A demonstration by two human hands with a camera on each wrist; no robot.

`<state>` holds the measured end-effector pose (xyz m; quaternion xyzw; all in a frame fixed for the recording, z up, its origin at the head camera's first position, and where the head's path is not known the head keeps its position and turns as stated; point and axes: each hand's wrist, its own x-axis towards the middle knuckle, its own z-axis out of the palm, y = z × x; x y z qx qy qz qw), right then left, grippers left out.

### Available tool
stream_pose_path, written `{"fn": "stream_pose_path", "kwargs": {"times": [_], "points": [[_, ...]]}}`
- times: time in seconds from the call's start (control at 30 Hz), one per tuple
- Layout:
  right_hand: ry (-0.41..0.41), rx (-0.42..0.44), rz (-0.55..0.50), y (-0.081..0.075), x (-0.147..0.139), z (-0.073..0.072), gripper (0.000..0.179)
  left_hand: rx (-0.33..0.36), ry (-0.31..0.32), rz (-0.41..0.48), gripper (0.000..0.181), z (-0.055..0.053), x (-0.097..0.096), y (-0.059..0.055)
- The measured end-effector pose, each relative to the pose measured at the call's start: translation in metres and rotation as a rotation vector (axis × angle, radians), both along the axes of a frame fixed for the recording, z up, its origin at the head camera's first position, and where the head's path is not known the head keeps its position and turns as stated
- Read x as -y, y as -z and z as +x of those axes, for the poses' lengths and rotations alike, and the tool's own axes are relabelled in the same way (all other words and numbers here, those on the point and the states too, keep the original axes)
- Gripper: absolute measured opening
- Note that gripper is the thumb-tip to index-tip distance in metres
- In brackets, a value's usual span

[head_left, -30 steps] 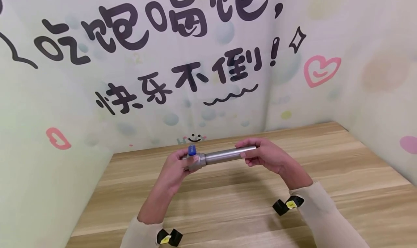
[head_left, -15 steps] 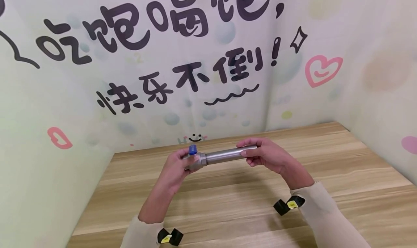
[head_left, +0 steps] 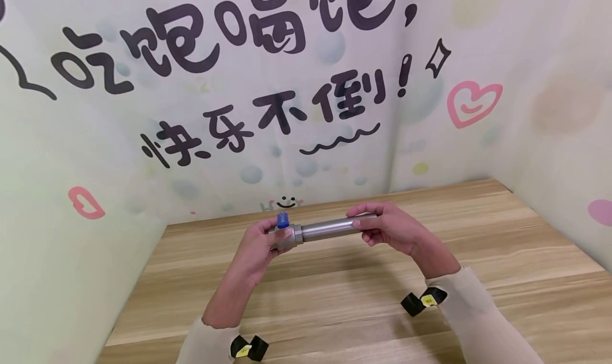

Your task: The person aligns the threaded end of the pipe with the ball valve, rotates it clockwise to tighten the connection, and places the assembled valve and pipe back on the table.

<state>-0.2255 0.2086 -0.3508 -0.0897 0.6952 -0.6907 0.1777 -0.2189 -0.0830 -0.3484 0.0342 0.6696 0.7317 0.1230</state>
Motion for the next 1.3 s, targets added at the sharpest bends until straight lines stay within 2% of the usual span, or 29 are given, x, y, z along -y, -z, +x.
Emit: {"fn": "stream_pose_path", "kwargs": {"times": [0.23, 0.47, 0.83, 1.3], "points": [[-0.004, -0.001, 0.011, 0.0007, 0.0017, -0.0006, 0.028, -0.001, -0.011, 0.002, 0.044, -0.0002, -0.0002, 0.0003], [0.038, 0.020, 0.017, 0.0025, 0.0066, -0.0011, 0.019, -0.013, -0.047, -0.011, 0.044, 0.0000, -0.0023, -0.0006], [0.032, 0.021, 0.003, 0.0058, 0.0064, -0.0028, 0.035, -0.007, -0.061, -0.041, 0.045, -0.0014, -0.0017, -0.0007], [0.022, 0.017, -0.005, 0.0052, 0.0066, -0.0035, 0.034, 0.002, -0.049, -0.038, 0.046, -0.0019, -0.0014, 0.0008]]}}
